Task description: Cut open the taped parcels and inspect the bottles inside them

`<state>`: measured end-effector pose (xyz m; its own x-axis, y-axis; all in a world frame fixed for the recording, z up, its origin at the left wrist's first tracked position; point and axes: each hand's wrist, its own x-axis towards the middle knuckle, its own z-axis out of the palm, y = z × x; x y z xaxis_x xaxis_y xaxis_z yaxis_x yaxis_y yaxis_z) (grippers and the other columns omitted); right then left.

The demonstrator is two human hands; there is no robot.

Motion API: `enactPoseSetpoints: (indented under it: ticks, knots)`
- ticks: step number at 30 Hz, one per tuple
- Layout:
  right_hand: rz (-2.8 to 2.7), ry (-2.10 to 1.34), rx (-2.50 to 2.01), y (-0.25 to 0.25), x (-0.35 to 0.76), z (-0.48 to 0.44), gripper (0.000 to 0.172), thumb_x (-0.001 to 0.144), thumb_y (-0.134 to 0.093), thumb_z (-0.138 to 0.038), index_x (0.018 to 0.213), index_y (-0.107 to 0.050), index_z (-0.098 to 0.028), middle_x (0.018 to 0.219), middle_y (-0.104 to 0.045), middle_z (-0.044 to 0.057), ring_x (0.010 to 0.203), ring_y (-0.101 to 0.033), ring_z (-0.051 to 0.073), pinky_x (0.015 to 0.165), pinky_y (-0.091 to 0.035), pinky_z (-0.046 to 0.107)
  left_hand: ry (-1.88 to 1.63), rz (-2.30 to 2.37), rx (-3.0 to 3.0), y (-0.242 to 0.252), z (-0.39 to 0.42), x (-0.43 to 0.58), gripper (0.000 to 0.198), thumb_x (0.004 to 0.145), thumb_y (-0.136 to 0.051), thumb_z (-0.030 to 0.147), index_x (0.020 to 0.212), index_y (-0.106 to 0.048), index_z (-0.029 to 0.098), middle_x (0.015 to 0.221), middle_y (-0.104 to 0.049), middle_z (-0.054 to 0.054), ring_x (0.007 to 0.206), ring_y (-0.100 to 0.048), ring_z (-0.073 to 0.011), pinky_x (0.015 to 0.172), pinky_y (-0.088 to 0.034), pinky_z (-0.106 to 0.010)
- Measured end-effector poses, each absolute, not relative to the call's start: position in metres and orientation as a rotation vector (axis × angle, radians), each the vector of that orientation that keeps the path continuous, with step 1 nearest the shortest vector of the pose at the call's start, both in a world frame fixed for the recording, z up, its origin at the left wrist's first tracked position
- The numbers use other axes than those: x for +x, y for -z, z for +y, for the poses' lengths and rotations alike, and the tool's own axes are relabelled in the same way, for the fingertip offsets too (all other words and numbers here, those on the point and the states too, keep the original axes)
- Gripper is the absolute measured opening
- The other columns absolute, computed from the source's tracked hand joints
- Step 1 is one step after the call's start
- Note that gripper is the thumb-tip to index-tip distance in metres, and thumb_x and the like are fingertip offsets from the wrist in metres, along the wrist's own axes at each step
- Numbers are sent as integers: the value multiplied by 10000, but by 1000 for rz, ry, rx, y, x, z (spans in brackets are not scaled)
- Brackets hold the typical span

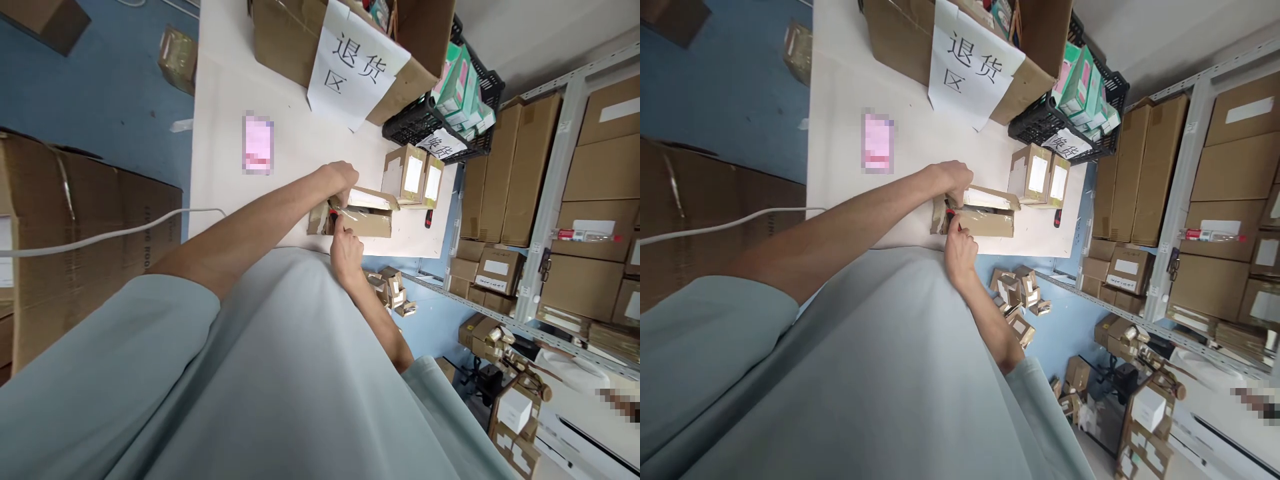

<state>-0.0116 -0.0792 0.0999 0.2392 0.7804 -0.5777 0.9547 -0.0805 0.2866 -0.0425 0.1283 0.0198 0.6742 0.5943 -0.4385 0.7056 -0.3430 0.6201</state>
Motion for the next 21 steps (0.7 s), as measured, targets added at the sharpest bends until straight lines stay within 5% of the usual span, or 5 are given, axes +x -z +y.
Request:
enactPoseSetpoints:
  ticks: [3, 12, 21]
  knots:
    - [1601, 356, 1943, -95, -18, -70, 675, 1152, -323, -105, 1825, -291, -100, 1274, -795, 283, 1155, -851, 310, 935, -688, 382, 116, 963, 2072, -22, 126, -44, 716, 503, -1065, 536, 1138, -919, 238, 1103, -847, -131, 1228, -739, -444, 1049, -598, -469]
    - [1648, 338, 1917, -68, 25, -106, 765, 1130, -335, -84, 1877, -222, -206, 1267, -788, 211, 1116, -844, 283, 923, -664, 355, 153, 1009, 1901, -43, 123, -51, 651, 487, -1065, 468, 1076, -930, 227, 1136, -858, -161, 1217, -767, -461, 1002, -605, -463]
    - [1826, 484, 1945, -83, 63, -129, 631, 1240, -348, -335, 1866, -325, -264, 1379, -776, 139, 1135, -810, 275, 883, -614, 306, 113, 950, 1976, -29, 132, -73, 679, 725, -903, 712, 1220, -921, 248, 1133, -884, -129, 1155, -807, -368, 985, -598, -385]
